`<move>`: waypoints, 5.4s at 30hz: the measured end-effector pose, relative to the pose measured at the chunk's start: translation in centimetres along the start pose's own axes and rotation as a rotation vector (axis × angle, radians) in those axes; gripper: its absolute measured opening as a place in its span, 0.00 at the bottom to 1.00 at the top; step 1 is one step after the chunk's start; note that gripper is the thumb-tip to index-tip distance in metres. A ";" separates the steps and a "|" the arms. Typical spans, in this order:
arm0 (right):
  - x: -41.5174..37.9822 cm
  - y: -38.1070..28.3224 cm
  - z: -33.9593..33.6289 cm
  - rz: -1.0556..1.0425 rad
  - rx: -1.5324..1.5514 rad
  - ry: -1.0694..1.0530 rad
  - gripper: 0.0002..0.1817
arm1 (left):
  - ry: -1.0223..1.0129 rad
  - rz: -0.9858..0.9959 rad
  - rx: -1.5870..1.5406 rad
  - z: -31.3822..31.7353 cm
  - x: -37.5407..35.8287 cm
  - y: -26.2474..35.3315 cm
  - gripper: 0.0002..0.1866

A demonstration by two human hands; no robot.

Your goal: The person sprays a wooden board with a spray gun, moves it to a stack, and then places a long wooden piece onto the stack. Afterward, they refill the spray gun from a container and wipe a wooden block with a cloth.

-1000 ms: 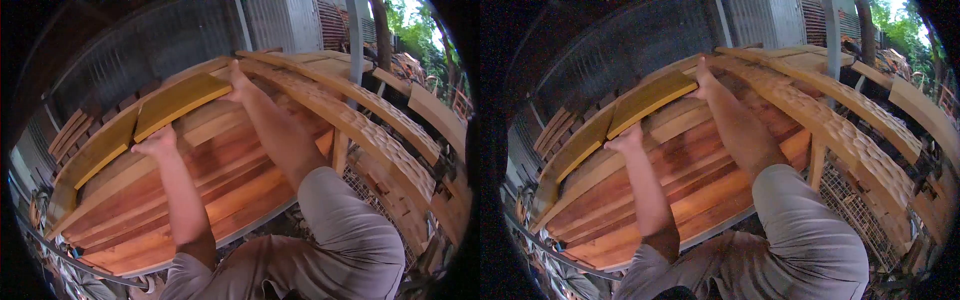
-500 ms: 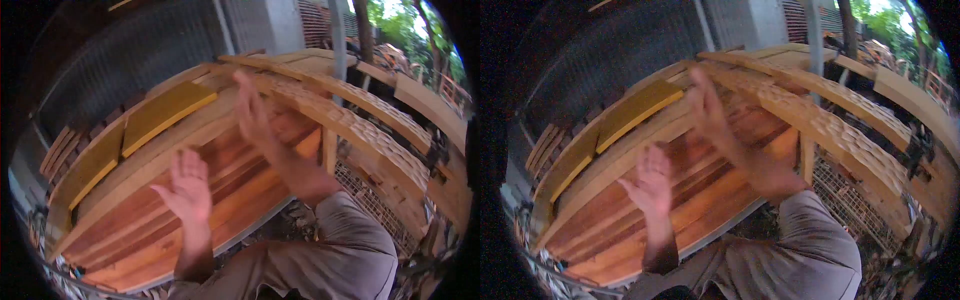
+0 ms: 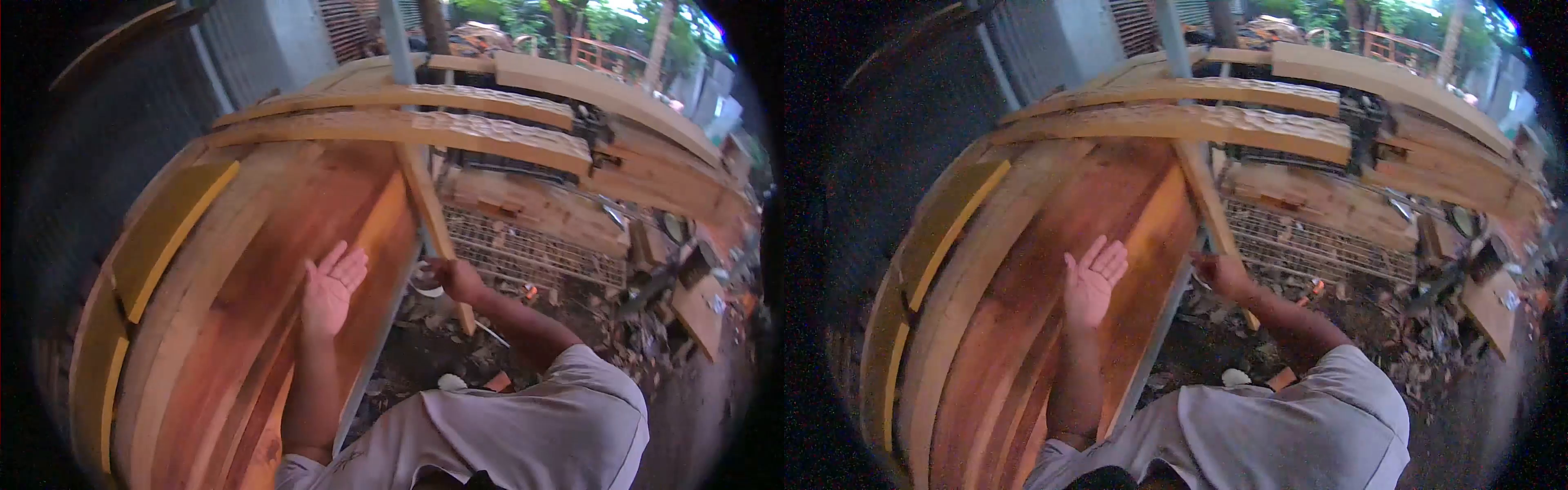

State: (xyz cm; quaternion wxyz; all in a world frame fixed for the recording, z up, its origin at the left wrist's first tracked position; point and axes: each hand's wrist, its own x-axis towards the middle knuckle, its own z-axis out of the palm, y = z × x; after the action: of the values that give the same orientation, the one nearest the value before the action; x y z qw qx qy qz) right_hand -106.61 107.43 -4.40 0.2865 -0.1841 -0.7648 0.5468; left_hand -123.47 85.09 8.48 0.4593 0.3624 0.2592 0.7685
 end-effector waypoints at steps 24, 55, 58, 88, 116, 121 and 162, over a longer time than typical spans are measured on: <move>1.4 -33.5 -19.6 -0.007 -1.341 -0.304 0.45 | 0.214 0.345 -0.291 2.2 22.0 1.6 0.50; -3.8 -36.2 -16.0 0.026 -1.141 0.063 0.46 | 0.350 0.559 -0.582 5.9 25.7 6.8 0.37; -6.1 -34.2 -15.3 -0.038 -1.212 0.112 0.47 | 0.308 0.527 -0.663 7.0 25.2 6.0 0.39; -77.4 -12.4 10.4 0.688 -1.314 1.061 0.47 | -0.573 -0.308 -0.816 25.0 -9.8 -14.6 0.52; -97.0 -31.6 56.4 1.457 -1.162 1.887 0.31 | -1.179 -1.104 -1.180 43.7 -47.5 -17.0 0.56; -107.2 -38.6 65.5 1.658 -1.141 1.879 0.34 | -1.124 -1.274 -1.160 49.7 -64.1 -16.2 0.46; -169.7 -64.9 75.1 2.076 -1.656 1.851 0.27 | -1.032 -1.836 -1.149 89.7 -141.7 -20.2 0.47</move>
State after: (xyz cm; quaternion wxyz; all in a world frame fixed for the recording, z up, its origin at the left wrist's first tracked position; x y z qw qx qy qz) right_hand -22.20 -70.12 -1.29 0.0211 0.9399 -0.0387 0.3385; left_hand 3.01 -26.69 2.59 0.9802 0.0497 -0.1747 -0.0785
